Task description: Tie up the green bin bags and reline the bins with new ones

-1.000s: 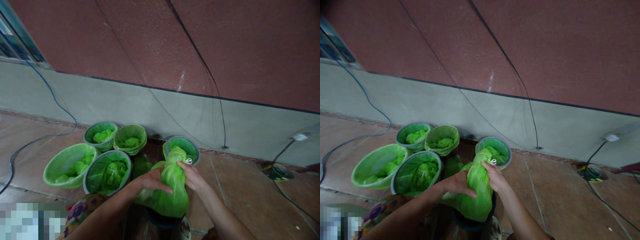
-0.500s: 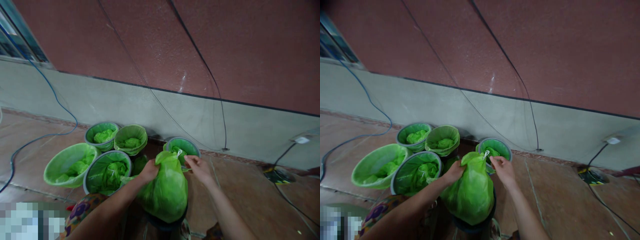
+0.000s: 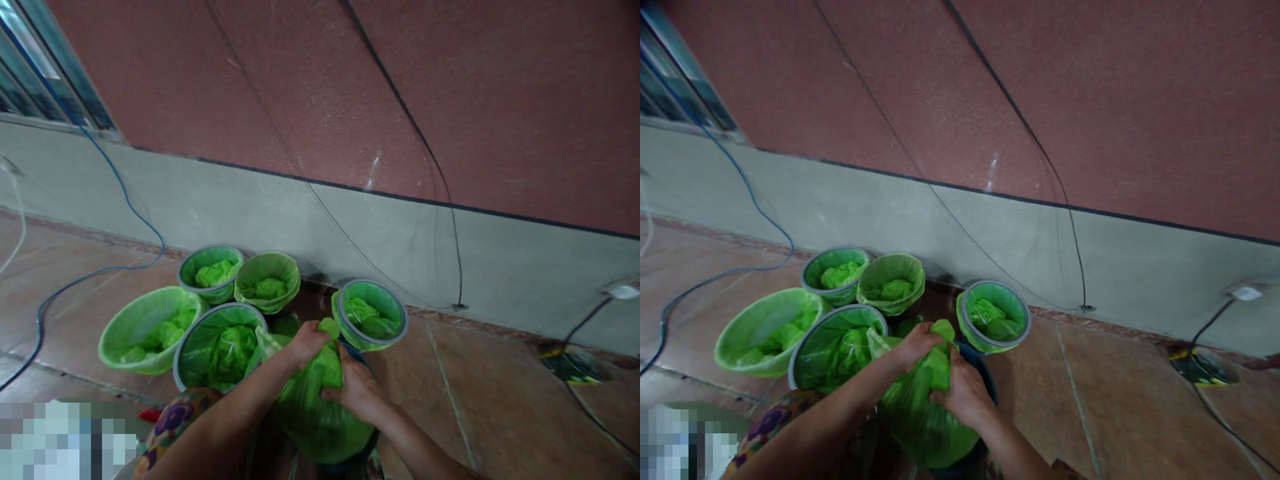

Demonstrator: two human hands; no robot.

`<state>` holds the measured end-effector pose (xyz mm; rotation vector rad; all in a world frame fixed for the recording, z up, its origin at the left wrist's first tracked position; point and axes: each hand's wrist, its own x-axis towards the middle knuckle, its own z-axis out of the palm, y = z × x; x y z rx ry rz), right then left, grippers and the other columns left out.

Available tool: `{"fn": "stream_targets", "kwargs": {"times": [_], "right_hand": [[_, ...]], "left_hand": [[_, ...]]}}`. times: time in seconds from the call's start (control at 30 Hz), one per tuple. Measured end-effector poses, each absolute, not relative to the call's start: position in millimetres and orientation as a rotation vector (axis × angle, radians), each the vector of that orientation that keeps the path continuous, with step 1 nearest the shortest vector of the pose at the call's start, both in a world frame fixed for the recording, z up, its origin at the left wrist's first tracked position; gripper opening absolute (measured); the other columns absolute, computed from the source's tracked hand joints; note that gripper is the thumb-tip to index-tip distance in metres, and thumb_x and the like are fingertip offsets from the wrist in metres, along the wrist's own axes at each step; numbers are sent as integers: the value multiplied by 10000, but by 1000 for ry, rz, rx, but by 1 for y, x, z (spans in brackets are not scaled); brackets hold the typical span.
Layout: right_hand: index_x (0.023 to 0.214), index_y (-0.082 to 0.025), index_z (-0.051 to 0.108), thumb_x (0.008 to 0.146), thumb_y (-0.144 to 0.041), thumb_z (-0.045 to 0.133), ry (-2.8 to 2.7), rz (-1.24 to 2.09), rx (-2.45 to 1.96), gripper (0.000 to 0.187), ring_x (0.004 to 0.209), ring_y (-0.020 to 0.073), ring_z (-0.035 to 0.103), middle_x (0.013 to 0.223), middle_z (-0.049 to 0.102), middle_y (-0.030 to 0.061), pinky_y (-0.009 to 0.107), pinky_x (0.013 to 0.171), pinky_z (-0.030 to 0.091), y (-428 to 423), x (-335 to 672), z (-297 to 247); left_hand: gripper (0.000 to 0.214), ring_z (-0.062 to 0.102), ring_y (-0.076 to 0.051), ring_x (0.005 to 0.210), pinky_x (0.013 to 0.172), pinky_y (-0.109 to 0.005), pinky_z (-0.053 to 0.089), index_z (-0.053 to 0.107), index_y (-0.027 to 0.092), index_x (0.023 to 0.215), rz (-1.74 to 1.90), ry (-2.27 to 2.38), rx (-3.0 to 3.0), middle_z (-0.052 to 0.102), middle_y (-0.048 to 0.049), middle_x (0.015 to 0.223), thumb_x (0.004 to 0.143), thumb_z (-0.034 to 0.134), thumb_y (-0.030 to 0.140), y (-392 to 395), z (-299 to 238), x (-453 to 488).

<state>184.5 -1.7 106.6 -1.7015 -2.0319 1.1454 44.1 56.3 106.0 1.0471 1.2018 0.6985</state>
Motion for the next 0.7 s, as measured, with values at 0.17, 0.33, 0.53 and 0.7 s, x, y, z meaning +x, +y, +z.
{"fn": "stream_targets", "kwargs": {"times": [0.17,0.33,0.53,0.7], "right_hand": [[859,-200,680,701,-225,615,-2001,1236,-1576,173,888,262,648,858,714,65,327,798,456,4,184,96],[740,-185,689,714,-391,607,-1431,1260,-1623,223,667,248,652,730,717,68,334,628,495,37,212,117],[880,-127,682,753,-481,546,-1345,515,-1769,400,748,279,663,828,723,136,336,631,483,127,206,162],[1156,-42,594,827,-252,486,-1610,104,-1926,405,967,287,623,1061,659,219,357,833,454,199,140,108]], "left_hand": [[322,613,-143,673,591,-231,480,623,102,989,756,1288,1135,665,-37,779,684,621,207,61,104,43],[652,624,-171,874,774,-281,492,417,136,1331,1077,1569,1428,649,-97,1064,766,641,370,79,130,12],[391,619,-120,716,677,-234,477,553,111,1157,1256,1568,1141,661,-100,1030,793,599,244,101,146,-31],[319,619,-123,696,645,-221,464,638,124,999,1364,1464,977,688,-77,953,720,674,275,103,150,-42]]}}
